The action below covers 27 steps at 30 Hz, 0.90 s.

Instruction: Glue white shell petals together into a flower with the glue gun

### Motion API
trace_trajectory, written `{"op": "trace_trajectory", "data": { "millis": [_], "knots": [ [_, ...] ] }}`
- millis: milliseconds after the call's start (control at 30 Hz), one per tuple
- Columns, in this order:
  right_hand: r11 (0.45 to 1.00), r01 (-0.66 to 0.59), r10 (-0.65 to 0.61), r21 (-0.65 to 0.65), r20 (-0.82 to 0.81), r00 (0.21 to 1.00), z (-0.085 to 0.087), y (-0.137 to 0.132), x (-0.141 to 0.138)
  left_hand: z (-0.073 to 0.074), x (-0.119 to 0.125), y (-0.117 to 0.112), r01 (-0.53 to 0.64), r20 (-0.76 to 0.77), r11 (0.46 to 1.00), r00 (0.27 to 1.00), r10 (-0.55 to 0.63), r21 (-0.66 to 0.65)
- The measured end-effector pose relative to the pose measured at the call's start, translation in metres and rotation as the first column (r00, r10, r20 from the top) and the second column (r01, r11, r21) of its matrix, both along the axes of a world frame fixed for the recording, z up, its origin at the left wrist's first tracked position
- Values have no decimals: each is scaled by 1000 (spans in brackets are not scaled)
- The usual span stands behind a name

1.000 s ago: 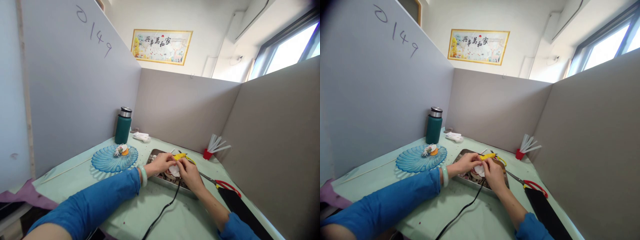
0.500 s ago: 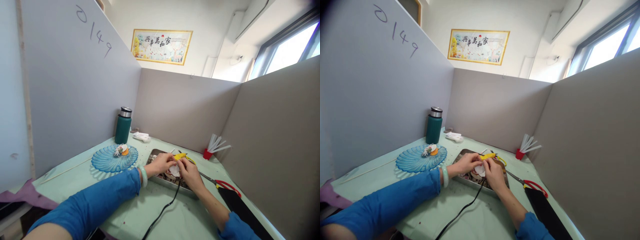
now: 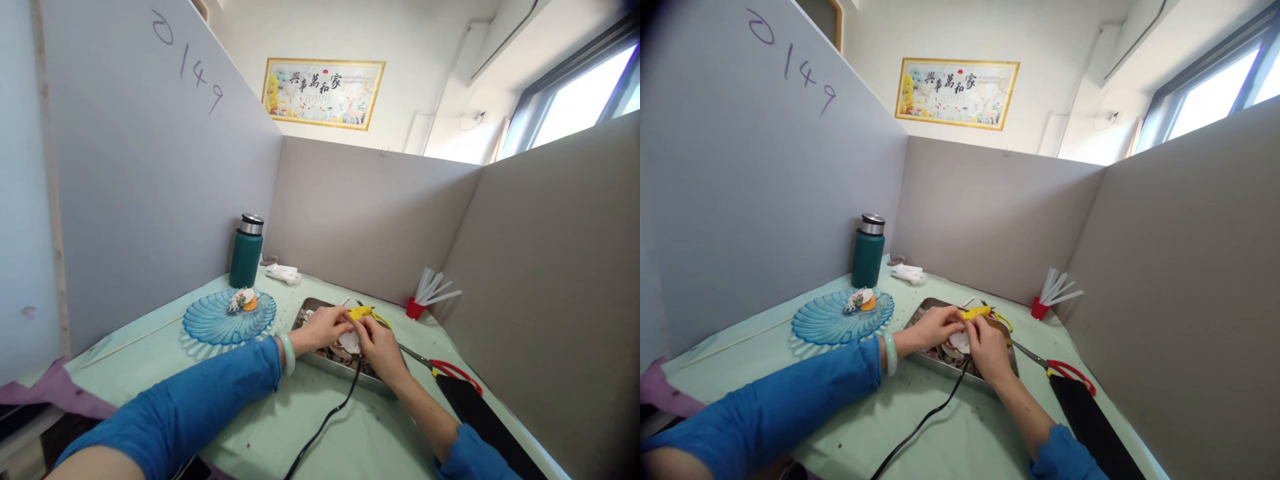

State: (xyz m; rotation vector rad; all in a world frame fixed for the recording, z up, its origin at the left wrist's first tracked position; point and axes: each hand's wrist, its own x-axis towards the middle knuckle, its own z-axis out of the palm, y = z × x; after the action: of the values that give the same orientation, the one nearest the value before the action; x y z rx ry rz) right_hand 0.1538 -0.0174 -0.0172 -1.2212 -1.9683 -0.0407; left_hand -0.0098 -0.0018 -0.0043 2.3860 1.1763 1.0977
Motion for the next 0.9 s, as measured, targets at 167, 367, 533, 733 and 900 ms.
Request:
{"op": "trace_trajectory", "data": {
  "millis": [167, 367, 533, 733, 900],
  "knots": [
    [1000, -5, 5, 5, 0, 1000, 0, 0, 0, 1, 0, -1, -3, -12, 1000, 1000, 3, -6],
    [1000, 0, 0, 3, -5, 1000, 1, -2, -1, 1, 0, -1, -11, -10, 1000, 1000, 11, -10],
    [1000, -5, 5, 11, -16, 1000, 1, -1, -1, 1, 1, -2, -18, -15, 1000, 1000, 18, -14],
    [1000, -9, 9, 5, -13, 1000, 0, -1, -1, 1, 0, -1, -13, -14, 1000, 1000, 13, -8],
    [1000, 3, -3, 16, -6, 1000, 0, 0, -1, 2, 1, -4, -21, -33, 1000, 999, 20, -19]
  ]
}}
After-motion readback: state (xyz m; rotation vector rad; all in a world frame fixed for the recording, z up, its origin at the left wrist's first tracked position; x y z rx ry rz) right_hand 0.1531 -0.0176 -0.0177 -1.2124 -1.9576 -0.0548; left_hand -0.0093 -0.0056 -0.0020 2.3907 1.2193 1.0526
